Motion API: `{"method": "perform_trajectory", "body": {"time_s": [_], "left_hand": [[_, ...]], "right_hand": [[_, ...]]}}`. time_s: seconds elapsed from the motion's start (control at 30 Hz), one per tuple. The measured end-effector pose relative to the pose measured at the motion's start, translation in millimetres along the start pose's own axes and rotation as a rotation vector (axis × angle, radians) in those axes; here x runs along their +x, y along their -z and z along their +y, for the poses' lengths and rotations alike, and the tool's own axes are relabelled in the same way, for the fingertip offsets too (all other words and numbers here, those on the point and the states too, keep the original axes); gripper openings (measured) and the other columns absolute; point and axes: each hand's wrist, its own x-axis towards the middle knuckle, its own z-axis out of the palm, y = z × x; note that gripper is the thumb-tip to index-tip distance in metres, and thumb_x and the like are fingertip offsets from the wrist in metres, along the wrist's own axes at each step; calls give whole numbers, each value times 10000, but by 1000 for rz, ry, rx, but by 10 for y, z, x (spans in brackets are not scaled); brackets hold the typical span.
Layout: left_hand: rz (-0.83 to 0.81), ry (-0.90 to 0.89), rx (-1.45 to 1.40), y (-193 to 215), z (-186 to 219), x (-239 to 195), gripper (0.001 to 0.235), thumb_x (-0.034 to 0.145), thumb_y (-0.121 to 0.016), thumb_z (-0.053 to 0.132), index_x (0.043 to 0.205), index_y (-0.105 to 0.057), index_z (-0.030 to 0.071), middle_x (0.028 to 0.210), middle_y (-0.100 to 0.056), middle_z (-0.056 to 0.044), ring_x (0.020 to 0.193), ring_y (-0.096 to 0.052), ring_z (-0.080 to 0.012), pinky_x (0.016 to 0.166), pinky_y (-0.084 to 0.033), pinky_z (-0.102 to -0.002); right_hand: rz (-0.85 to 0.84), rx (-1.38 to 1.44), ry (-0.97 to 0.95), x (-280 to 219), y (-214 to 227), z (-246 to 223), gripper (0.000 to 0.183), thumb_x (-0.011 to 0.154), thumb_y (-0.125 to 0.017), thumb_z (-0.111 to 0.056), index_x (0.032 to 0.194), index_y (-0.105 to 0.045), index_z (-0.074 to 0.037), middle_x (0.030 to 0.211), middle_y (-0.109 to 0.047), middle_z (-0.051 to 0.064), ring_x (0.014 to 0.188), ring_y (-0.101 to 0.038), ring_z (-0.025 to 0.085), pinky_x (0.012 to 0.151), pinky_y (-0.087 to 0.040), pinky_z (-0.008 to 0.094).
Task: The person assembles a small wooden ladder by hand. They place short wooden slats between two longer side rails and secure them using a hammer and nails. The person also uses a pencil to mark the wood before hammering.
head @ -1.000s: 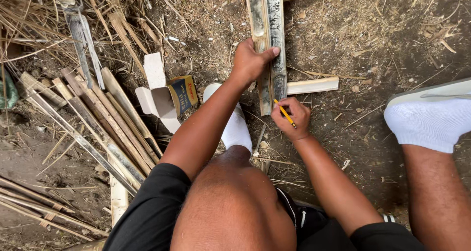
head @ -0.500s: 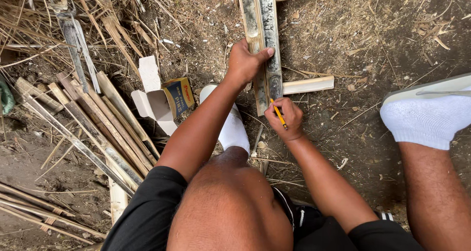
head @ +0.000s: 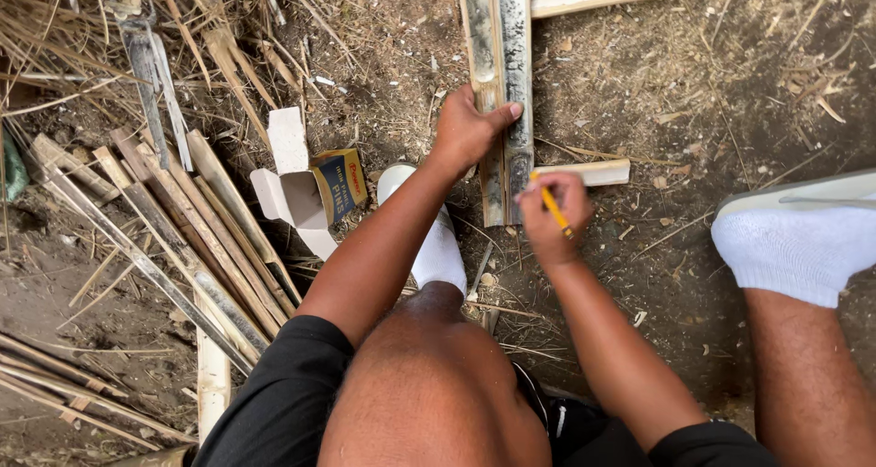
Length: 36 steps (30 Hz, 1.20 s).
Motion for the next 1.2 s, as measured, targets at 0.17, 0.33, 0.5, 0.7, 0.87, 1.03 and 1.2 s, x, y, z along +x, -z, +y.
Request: {"method": "perform_trajectory", "body": {"time_s": [0.17,0.33,0.5,0.7,0.87,1.03,1.2], "left_hand": [[23,-82,33,7,-104,23,319,826,-814,122,1066,-671,-31,960,-790,-133,827,-756,-188,786,-609,-344],[123,-137,257,34,-304,95,327,800,-756,202,1003,-652,-32,878,-752,-176,796,-723,-212,717,-574,-387],[124,-53,348,51,-321,132,336,780,-771,250,838,-585,-24,715,-643,-153,649,-580,-208,586,-492,-422],[69,-14,259,56,-135,38,305,787,-760,168,967,-628,-38,836,-721,-161,761,-692,-206,708,-553,-379],[6,-44,101,48,-22,13,290,818,-750,134,1021,-653,-48,930,-760,-138,848,-710,-178,780,-565,-340],[41,34,197,45,-10,19,284,823,-787,112,998,-642,-58,912,-740,-151,822,-676,-186,750,-554,-350],[0,-72,12,20,-36,7,300,806,-780,122,1021,-626,-20,950,-743,-101,852,-687,-146,780,-561,-313]], "right_hand": [[8,47,108,858,-266,-204,192,1010,-697,42,1105,-537,-4,949,-651,103,826,-692,152,734,-580,296],[70,-110,316,1375,-666,-275,210,939,-757,18,1055,-590,-32,928,-715,123,804,-729,224,718,-599,335],[163,-353,417,1477,-757,-329,231,860,-805,-1,993,-622,-51,922,-757,148,770,-754,299,694,-599,382],[155,-265,418,1479,-814,-301,211,864,-763,16,994,-608,-41,949,-748,160,816,-767,283,730,-626,365],[227,-315,394,1501,-866,-260,202,863,-755,32,967,-595,-33,926,-743,155,792,-760,276,715,-625,363],[243,-296,403,1480,-875,-262,213,860,-751,46,973,-589,-31,937,-736,161,799,-757,286,719,-620,365],[186,-327,479,1508,-842,-274,234,852,-761,39,976,-577,-36,946,-730,154,810,-753,301,719,-616,365]]}}
